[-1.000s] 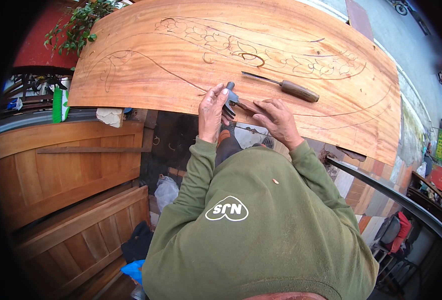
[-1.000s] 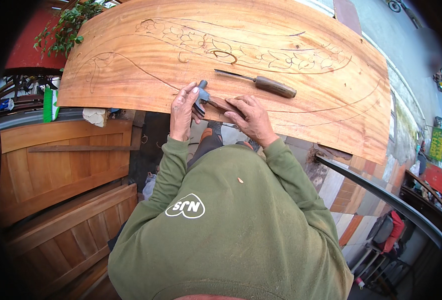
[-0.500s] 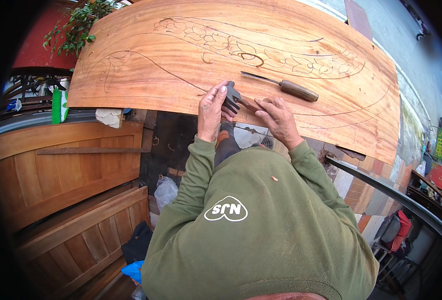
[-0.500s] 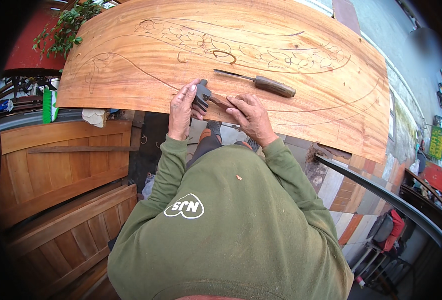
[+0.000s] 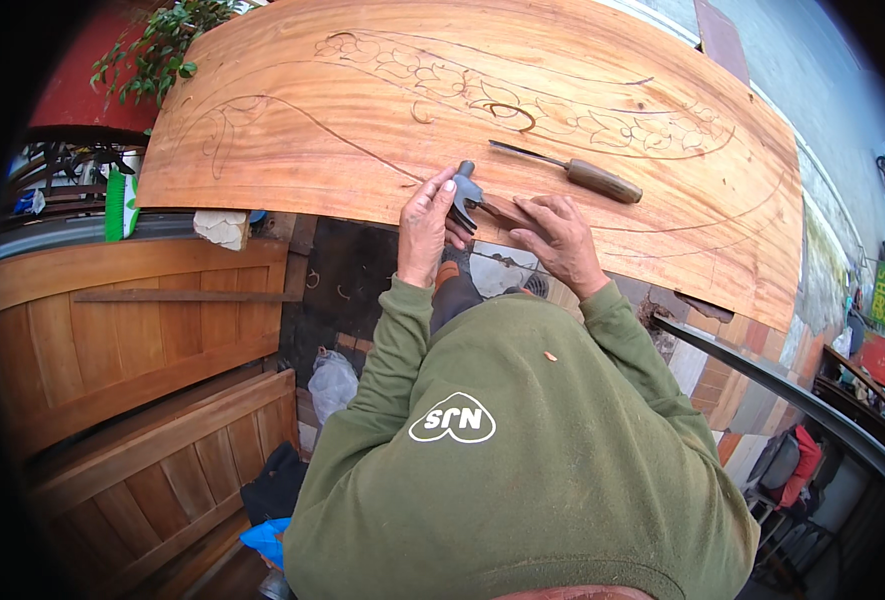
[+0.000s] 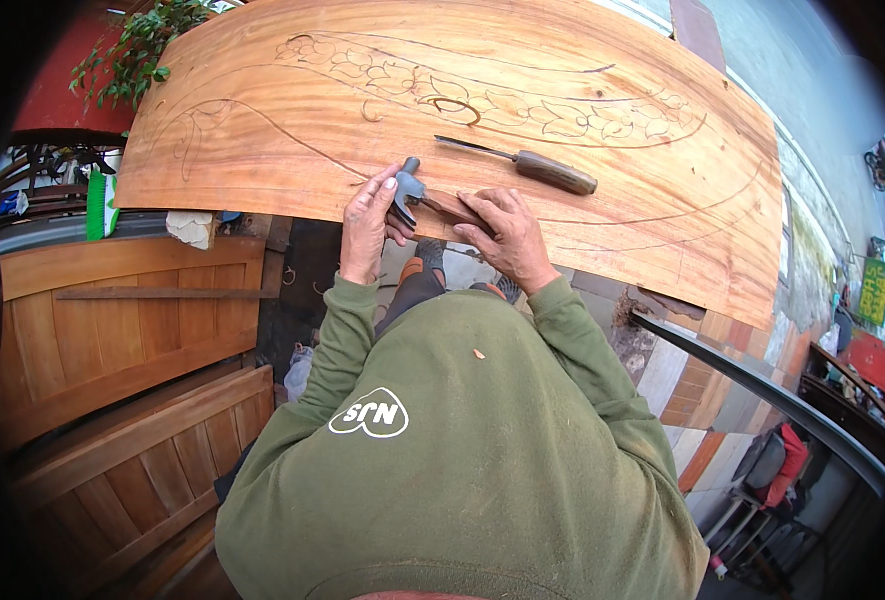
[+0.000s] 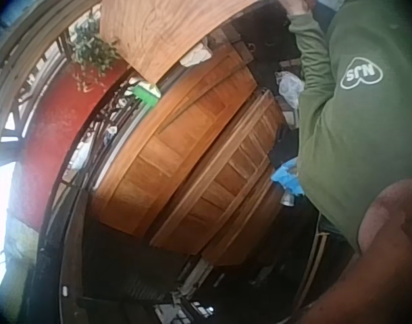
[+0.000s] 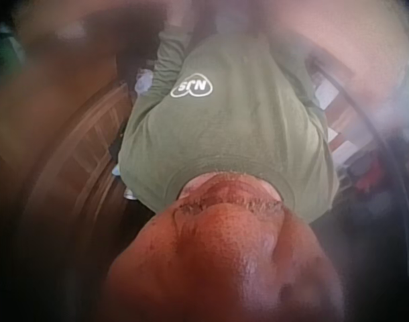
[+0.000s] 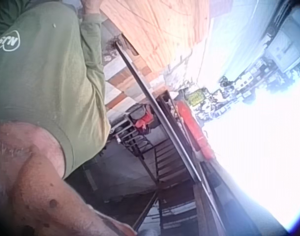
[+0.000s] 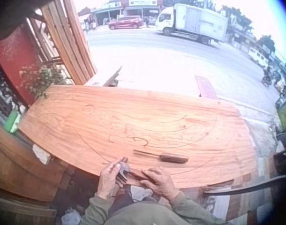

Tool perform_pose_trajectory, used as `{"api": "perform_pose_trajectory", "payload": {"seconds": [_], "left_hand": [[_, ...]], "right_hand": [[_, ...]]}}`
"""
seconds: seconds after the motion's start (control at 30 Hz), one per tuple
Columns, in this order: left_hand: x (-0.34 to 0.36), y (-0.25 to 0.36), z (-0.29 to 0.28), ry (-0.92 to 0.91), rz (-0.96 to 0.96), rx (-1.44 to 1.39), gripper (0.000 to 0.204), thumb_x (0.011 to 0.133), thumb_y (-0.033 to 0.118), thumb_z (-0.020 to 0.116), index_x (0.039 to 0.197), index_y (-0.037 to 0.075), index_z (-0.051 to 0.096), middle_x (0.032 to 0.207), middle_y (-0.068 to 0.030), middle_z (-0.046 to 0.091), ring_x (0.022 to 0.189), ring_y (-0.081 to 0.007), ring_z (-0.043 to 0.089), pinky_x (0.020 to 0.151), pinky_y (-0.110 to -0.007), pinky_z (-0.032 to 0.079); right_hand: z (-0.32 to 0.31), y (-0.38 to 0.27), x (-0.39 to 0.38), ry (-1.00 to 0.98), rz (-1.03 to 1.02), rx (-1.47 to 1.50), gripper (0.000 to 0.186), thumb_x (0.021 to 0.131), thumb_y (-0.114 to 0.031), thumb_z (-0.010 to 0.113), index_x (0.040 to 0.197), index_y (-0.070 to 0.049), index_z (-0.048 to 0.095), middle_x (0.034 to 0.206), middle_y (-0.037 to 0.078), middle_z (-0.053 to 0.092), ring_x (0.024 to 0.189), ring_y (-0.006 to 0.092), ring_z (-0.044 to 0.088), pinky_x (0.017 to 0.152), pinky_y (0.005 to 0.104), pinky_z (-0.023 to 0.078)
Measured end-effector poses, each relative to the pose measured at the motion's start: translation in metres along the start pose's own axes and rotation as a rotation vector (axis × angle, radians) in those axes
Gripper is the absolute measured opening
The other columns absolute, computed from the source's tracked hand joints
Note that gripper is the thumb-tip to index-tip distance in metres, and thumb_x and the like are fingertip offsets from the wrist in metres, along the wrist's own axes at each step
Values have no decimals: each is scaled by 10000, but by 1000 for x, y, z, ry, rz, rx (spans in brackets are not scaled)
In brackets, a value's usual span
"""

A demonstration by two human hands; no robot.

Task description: The person carves a decorative pattern into a wooden board using a chisel and a hammer. They strike the chisel with the hammer to remove wood, then hit a nearby red pillar with the hammer several times before clearing wood shavings from the board.

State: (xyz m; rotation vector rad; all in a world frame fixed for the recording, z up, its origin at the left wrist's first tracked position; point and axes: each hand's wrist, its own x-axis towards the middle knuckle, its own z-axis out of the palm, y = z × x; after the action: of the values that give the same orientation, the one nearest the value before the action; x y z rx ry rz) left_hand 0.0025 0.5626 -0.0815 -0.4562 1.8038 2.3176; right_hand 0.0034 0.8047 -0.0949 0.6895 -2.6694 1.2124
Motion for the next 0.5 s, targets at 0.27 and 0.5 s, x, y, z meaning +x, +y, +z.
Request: {"api": "perform_pose_trajectory", "payload": {"seconds": [0.27, 0.5], "left_hand": [[-1, -3, -2, -19, 9, 42, 511, 1109, 364, 636, 1505, 43, 601, 840, -36, 700, 620, -62, 658, 512, -185, 533], [0, -11, -4, -90, 100, 37, 501, 1119, 309, 628, 1541, 53, 543, 997, -57, 734, 792, -89, 700, 602, -214, 576]], "right_hand": [[2, 0, -2, 1, 1, -24, 482, 898, -294, 853, 1314, -73, 750, 1163, 145, 712, 1082, 342, 662, 938, 441, 552], [1, -1, -1, 4, 2, -4, 488, 898, -300, 855, 1319, -78, 748, 1166, 147, 710, 1082, 346, 662, 938, 441, 553]]}}
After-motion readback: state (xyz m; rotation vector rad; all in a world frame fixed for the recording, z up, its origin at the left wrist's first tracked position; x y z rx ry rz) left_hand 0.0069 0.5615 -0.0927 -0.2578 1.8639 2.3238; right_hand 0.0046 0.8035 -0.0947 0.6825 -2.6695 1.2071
